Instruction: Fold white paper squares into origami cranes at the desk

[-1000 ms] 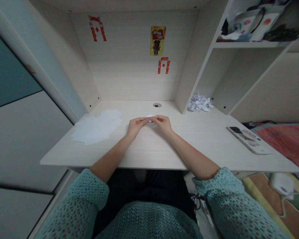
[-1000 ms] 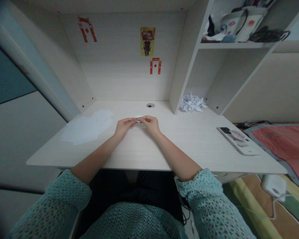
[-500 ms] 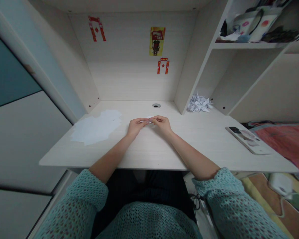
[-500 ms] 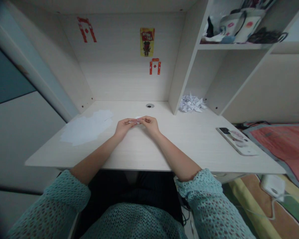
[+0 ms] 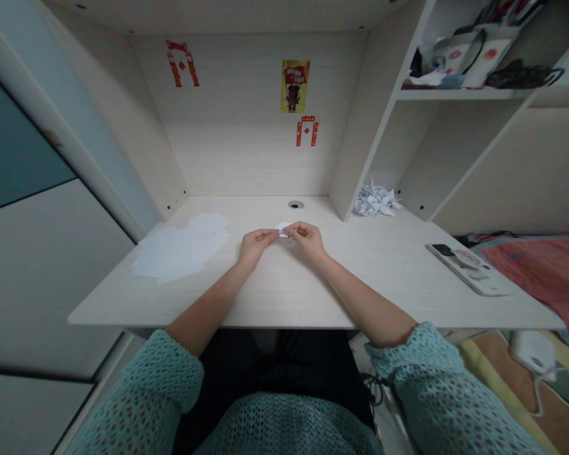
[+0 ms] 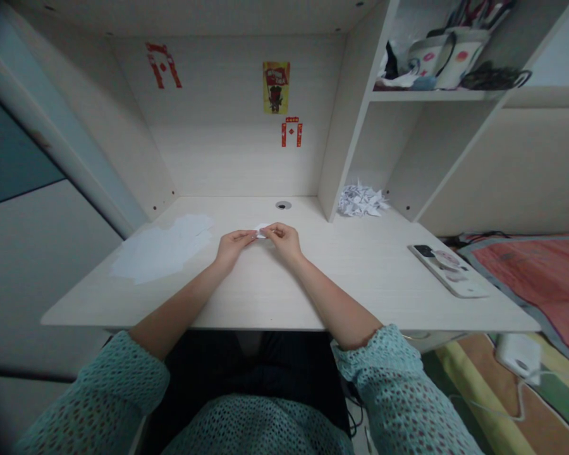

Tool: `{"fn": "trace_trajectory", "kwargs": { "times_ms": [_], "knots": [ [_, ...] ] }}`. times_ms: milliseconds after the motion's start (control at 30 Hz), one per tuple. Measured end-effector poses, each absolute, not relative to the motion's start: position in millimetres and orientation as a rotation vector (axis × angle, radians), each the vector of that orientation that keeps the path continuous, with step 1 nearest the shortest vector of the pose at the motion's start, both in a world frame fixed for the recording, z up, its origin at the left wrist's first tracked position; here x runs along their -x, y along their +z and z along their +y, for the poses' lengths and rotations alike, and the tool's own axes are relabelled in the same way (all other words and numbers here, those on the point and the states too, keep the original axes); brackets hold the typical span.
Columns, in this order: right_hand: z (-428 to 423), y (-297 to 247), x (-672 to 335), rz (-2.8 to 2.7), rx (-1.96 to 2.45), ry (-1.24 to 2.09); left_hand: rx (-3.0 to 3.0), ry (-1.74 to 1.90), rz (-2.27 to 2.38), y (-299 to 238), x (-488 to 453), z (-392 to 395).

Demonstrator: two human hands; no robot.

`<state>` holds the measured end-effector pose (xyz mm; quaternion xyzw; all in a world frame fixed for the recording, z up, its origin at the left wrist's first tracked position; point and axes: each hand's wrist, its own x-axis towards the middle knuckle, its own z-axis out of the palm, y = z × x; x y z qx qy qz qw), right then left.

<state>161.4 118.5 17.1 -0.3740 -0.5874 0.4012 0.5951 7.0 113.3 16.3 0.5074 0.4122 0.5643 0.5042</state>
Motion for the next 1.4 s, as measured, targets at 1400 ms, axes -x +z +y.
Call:
{"fn": "trace_trajectory", "kwargs": {
  "times_ms": [1400],
  "knots": [
    [116,24,-164,-1.389,0.834,0.884,-1.121,1.382,0.960,23,-2,115]
  ]
}}
